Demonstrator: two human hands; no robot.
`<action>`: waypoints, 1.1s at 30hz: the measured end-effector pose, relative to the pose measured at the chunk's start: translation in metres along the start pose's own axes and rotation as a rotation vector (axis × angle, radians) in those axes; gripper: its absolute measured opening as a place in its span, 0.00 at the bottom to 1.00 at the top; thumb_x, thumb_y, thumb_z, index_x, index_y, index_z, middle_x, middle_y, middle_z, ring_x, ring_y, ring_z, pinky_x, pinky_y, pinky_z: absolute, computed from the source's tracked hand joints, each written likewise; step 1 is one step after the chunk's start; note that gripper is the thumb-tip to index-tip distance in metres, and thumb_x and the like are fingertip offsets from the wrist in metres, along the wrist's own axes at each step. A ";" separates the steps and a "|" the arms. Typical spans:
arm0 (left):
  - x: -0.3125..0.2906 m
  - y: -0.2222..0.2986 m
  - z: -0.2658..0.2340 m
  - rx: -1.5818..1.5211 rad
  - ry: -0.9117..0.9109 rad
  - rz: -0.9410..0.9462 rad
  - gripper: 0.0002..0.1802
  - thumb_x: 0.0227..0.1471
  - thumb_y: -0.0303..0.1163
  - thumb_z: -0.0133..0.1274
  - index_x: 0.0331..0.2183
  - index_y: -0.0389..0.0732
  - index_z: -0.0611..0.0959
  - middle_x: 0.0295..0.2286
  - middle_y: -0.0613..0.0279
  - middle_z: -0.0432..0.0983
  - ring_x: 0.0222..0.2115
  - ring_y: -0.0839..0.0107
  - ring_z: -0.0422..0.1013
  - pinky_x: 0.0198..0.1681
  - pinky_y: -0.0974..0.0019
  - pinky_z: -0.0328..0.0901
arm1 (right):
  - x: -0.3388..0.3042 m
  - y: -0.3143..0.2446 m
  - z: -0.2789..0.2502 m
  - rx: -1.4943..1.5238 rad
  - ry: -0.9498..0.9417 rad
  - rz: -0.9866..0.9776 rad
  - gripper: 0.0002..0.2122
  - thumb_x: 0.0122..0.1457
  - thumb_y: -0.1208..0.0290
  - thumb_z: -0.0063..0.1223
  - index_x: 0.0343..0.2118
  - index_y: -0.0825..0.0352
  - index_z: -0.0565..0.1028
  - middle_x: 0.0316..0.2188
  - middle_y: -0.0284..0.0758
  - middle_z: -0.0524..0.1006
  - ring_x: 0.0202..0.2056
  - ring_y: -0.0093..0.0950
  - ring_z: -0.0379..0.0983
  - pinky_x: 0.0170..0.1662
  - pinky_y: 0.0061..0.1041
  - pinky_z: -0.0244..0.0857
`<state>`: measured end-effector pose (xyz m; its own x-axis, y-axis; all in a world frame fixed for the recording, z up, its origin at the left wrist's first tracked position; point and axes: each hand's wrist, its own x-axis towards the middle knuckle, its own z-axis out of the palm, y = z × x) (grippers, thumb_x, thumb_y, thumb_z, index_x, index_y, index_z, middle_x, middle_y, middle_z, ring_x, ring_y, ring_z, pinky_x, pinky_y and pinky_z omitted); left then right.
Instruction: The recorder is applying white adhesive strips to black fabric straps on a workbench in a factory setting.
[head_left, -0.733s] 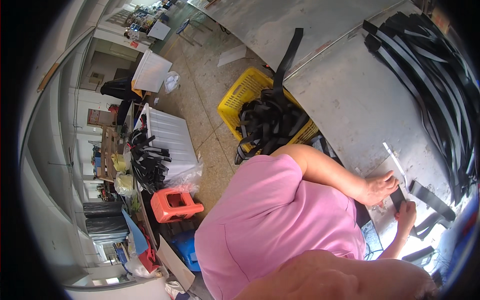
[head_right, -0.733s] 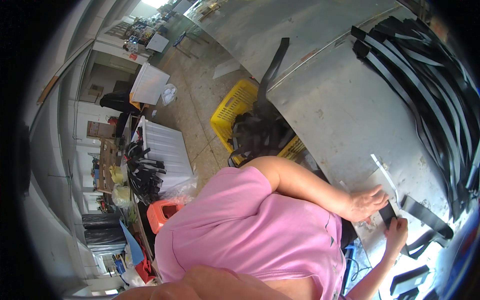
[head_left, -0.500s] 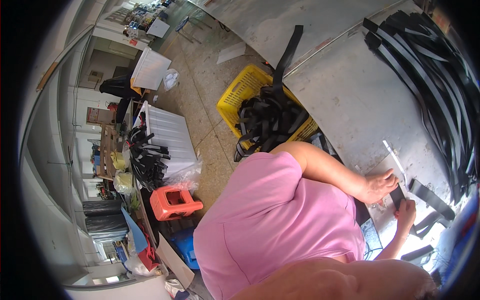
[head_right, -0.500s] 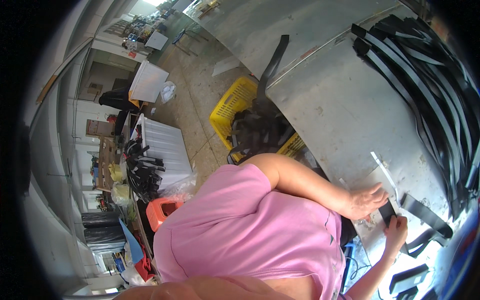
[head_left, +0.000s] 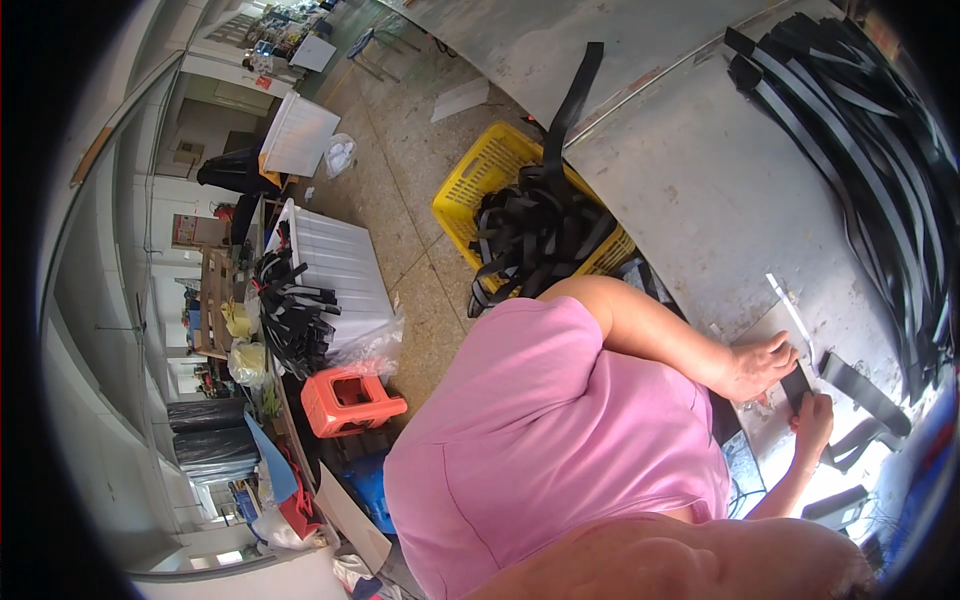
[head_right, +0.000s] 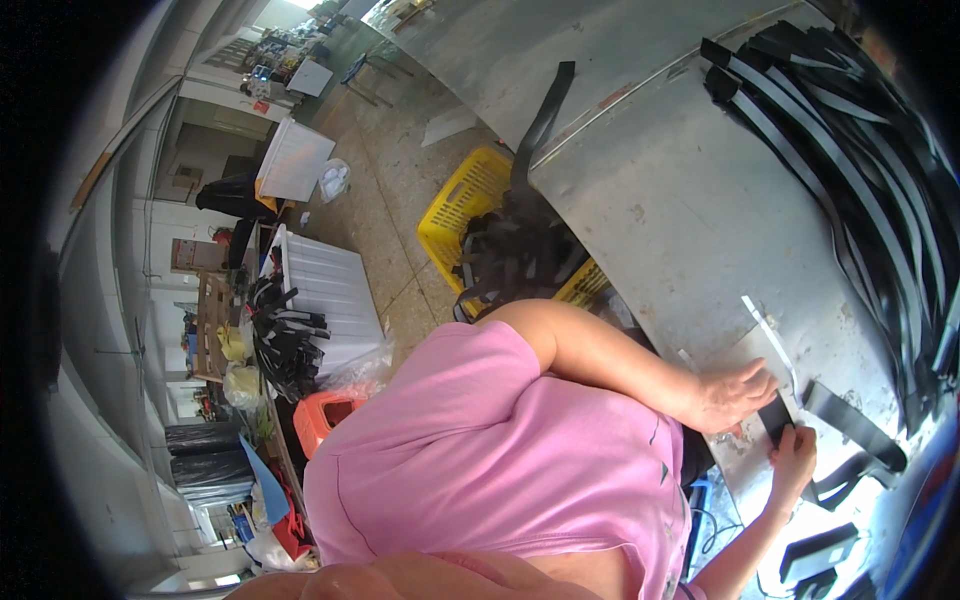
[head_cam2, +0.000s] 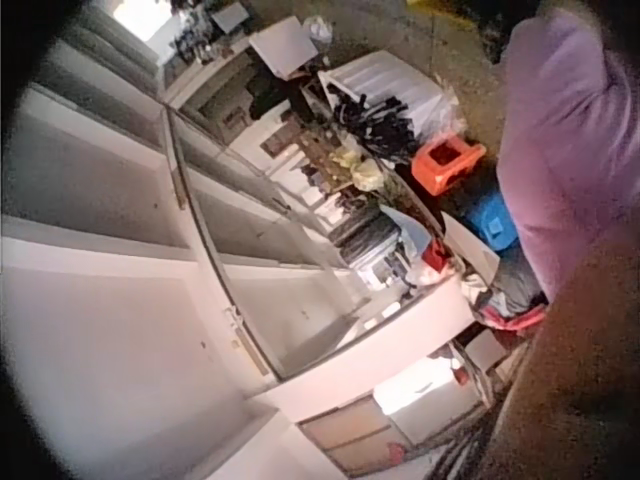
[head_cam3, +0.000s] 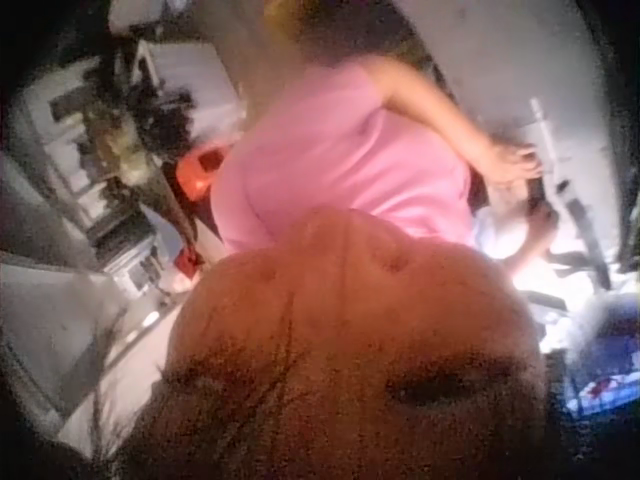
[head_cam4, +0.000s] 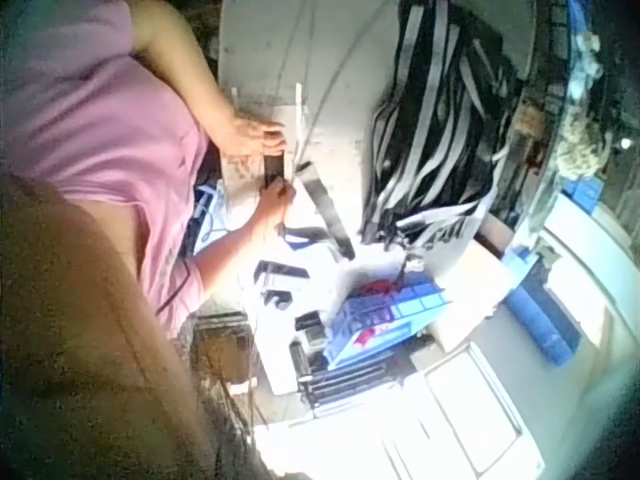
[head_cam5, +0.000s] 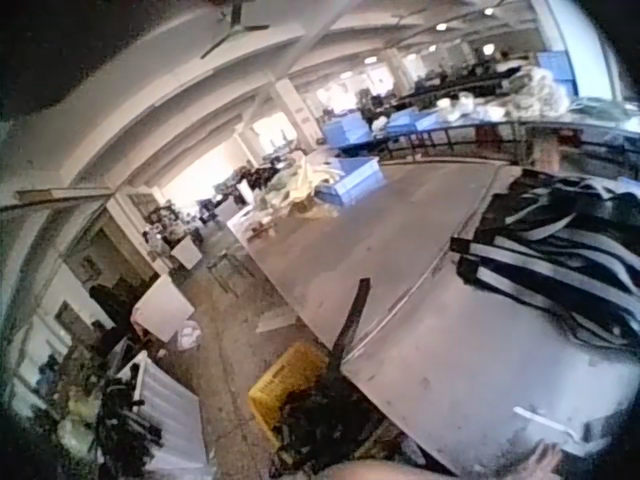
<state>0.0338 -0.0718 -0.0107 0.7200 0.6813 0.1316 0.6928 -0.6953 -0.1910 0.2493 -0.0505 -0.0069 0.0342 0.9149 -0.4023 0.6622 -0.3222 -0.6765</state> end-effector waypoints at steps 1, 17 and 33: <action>0.000 0.000 0.000 -0.002 -0.001 0.000 0.42 0.49 0.59 0.39 0.50 0.29 0.66 0.50 0.48 0.59 0.52 0.57 0.54 0.57 0.44 0.40 | -0.001 -0.003 0.000 -0.008 0.007 0.004 0.10 0.57 0.66 0.47 0.25 0.68 0.66 0.13 0.30 0.65 0.13 0.18 0.63 0.16 0.19 0.56; -0.001 -0.002 -0.001 -0.032 0.005 0.000 0.42 0.47 0.59 0.41 0.50 0.30 0.67 0.49 0.49 0.60 0.51 0.58 0.56 0.57 0.45 0.41 | 0.000 0.001 0.001 -0.006 0.020 -0.002 0.11 0.56 0.66 0.48 0.26 0.69 0.67 0.13 0.30 0.64 0.12 0.17 0.62 0.13 0.18 0.56; -0.005 -0.001 0.002 -0.039 0.013 -0.023 0.41 0.47 0.60 0.41 0.51 0.34 0.67 0.49 0.50 0.60 0.50 0.59 0.56 0.56 0.45 0.42 | 0.000 0.006 0.004 0.045 -0.002 -0.014 0.11 0.56 0.65 0.47 0.26 0.69 0.67 0.14 0.29 0.64 0.13 0.16 0.61 0.13 0.17 0.55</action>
<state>0.0298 -0.0743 -0.0134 0.7042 0.6944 0.1479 0.7100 -0.6881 -0.1497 0.2502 -0.0535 -0.0131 0.0242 0.9189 -0.3937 0.6285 -0.3202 -0.7088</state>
